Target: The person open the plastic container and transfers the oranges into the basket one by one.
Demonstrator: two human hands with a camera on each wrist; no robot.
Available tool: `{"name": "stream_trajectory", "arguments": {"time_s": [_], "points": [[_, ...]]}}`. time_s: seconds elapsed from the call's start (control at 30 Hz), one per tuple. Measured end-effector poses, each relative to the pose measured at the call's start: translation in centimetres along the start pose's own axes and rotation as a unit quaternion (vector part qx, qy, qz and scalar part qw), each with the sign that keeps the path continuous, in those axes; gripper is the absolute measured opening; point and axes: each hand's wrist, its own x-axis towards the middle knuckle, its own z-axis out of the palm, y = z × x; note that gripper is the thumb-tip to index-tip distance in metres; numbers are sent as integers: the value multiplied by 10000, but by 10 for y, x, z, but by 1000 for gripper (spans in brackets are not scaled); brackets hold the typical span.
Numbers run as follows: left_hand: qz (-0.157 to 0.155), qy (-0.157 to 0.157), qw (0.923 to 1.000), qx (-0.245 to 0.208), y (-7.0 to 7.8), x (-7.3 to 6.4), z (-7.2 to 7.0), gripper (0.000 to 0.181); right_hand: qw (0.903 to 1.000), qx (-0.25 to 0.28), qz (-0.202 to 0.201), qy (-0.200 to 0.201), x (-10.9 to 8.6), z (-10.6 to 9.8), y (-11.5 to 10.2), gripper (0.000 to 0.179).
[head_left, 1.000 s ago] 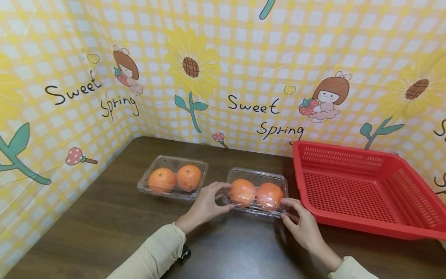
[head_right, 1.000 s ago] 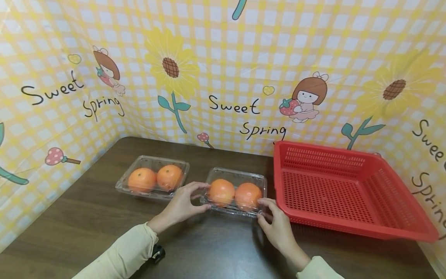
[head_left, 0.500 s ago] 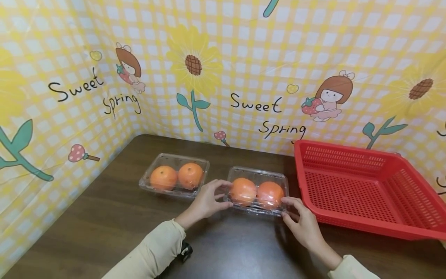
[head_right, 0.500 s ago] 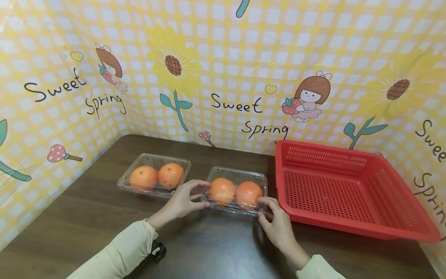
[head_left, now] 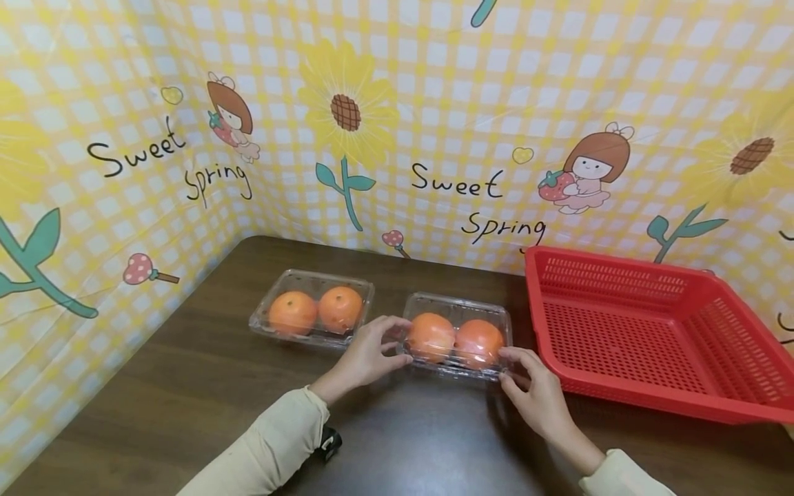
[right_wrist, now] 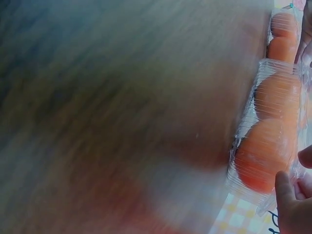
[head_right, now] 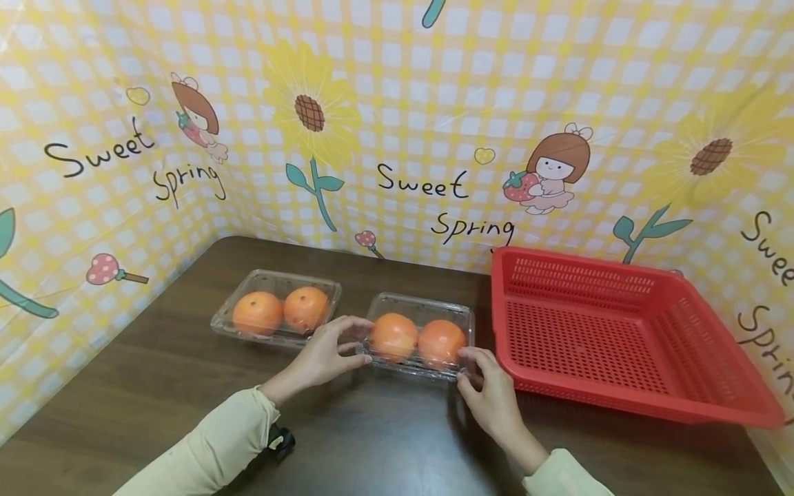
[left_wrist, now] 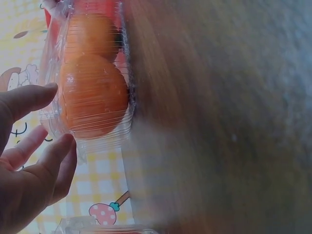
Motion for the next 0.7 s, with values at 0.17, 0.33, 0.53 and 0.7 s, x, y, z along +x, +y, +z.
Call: {"name": "stream_trajectory", "arguments": {"time_s": [0.17,0.33,0.53,0.7], "points": [[-24,19,10000,-76,0,-1,-1,42,9996,-257,22,78,0,2,-3,30],[-36,21,9999,-129,1,-1,-3,41,9992,-373,-16,140,1,3,-5,30],[10,18,10000,-15,-1,-2,-3,42,9991,-392,-149,105,0,5,-4,30],[190,49,9997,109,-2,-1,-2,40,9979,-531,-357,129,2,4,-5,31]]}}
